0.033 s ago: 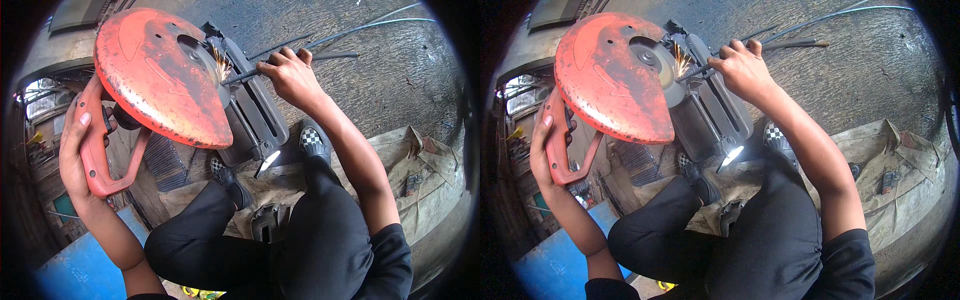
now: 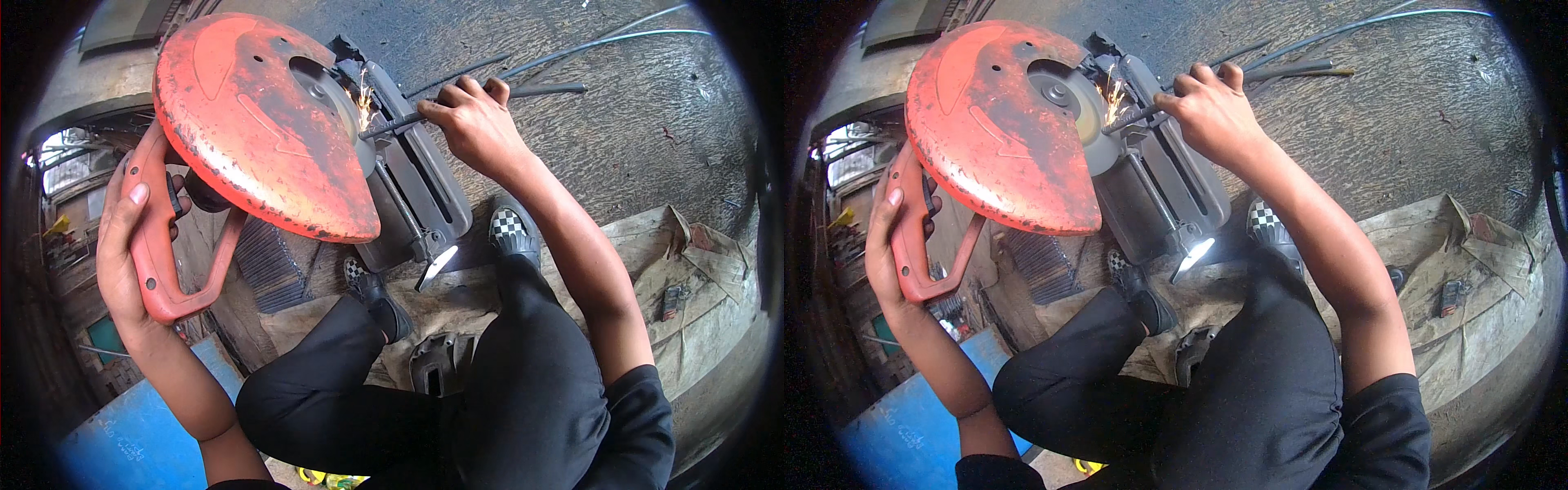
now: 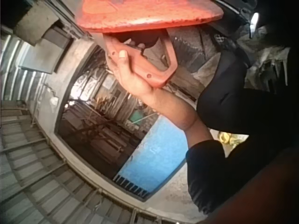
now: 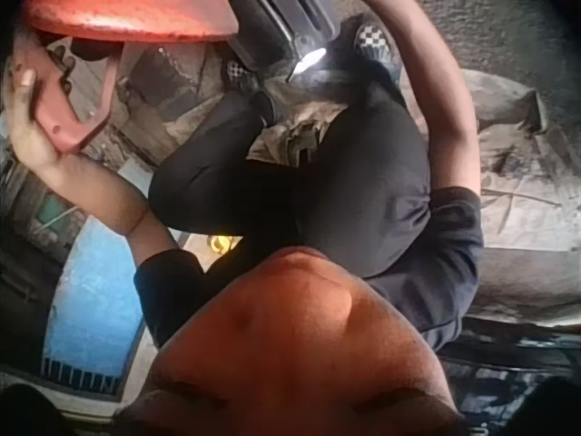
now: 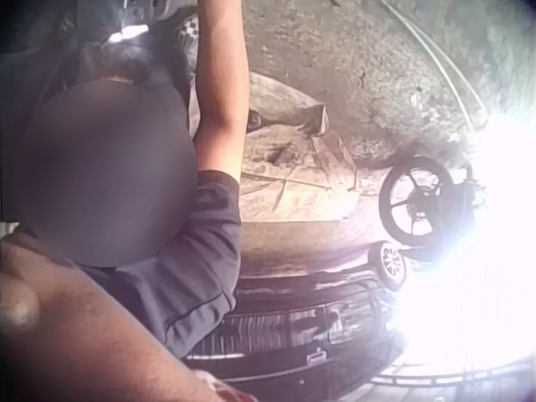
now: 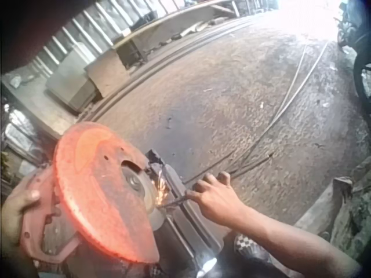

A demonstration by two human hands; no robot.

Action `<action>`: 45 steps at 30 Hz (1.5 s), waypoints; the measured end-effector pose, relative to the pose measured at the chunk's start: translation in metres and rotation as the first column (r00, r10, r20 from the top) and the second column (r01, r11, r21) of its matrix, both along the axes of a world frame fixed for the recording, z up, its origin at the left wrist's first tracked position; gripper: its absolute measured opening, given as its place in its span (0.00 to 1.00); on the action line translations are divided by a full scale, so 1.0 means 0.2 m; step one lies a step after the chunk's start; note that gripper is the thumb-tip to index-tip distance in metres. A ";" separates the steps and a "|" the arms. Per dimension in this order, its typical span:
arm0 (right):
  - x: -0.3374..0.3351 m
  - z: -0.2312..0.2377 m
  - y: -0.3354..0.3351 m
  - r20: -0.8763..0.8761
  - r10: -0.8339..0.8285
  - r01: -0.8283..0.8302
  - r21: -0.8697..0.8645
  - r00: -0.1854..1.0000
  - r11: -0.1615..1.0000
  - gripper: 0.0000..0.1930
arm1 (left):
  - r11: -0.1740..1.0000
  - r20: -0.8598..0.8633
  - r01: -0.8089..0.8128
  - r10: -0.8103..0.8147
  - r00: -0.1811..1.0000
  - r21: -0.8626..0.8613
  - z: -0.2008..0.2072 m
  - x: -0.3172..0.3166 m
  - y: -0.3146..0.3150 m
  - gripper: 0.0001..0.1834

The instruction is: Cut a metal rod to a specific length using a chop saw and grind the cut ends.

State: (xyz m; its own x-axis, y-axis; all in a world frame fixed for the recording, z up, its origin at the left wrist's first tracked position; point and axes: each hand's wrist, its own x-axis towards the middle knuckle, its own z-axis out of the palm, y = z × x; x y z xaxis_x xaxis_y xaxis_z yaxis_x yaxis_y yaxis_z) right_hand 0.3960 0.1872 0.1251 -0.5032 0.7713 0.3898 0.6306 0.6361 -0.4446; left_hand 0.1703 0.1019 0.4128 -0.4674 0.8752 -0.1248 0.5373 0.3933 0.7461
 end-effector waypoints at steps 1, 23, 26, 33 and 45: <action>0.00 0.01 0.00 -0.003 0.000 0.000 -0.001 1.000 1.000 0.16 | 0.999 0.034 0.036 -0.036 0.999 -0.008 0.00 0.00 0.00 0.30; 0.07 -0.14 -0.18 -0.378 -0.016 -0.305 -0.772 0.926 0.558 0.18 | 1.000 -0.008 0.025 -0.025 1.000 0.008 0.00 0.02 -0.01 0.31; 0.05 -0.18 -0.19 -0.424 -0.062 -0.356 -0.823 0.904 0.443 0.18 | 0.999 0.020 0.008 -0.009 1.000 0.040 -0.01 0.02 -0.01 0.31; 0.00 -0.20 -0.20 -0.537 -0.091 -0.489 -0.816 0.839 0.307 0.18 | 0.999 0.046 0.013 -0.015 0.999 0.041 -0.01 0.00 -0.01 0.31; -0.04 -0.19 -0.25 -0.508 -0.013 -0.416 -0.720 0.862 0.556 0.16 | 0.999 0.053 -0.013 0.011 0.999 0.033 0.00 0.00 -0.01 0.31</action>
State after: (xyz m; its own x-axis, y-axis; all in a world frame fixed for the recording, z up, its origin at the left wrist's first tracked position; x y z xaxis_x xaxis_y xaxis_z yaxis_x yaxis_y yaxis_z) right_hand 0.3889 0.1381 0.0865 -0.6408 0.7590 -0.1152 0.1492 -0.0240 -0.9885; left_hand 0.1708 0.0995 0.4121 -0.4714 0.8737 -0.1202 0.4924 0.3739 0.7860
